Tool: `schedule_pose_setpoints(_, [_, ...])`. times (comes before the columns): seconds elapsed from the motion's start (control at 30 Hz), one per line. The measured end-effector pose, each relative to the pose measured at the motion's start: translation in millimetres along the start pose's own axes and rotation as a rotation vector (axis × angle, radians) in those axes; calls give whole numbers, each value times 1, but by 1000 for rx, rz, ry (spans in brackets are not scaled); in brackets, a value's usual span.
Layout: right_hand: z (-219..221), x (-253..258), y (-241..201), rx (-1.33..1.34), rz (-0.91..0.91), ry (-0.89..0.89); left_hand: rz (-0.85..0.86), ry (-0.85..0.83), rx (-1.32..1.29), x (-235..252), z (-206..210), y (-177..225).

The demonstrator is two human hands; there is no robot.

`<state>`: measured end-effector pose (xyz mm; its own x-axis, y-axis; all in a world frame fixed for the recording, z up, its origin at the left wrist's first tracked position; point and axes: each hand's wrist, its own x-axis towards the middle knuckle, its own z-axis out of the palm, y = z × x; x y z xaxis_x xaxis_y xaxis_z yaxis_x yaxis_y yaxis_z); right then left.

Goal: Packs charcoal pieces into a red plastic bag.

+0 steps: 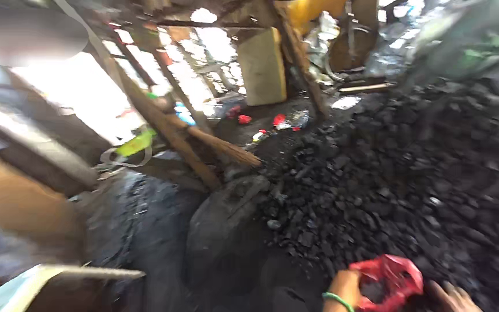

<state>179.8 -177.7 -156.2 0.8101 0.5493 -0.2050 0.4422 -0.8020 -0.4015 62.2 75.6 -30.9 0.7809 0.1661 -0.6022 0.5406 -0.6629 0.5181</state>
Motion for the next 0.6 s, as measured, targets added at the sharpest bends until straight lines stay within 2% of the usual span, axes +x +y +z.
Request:
schedule_pose_setpoints(0.17, [-17, 0, 7, 631, 290, -97, 36, -2, 28, 3, -2, -6])
schedule_pose_setpoints(0.27, [-28, 7, 16, 835, 487, 1, 43, 2, 37, 2, -3, -6])
schedule_pose_setpoints(0.33, [-52, 13, 25, 940, 529, 158, 50, -7, 27, 2, -4, -6])
schedule_pose_setpoints(0.43, [-113, 22, 40, 1012, 432, 494, 48, -18, 30, 2, -5, -8])
schedule_pose_setpoints(0.5, [-157, 32, 59, 943, 391, 716, 51, -27, 47, 2, -6, -9])
schedule_pose_setpoints(0.6, [-210, 46, 97, 708, 484, 937, 69, -23, 58, 3, -6, -11])
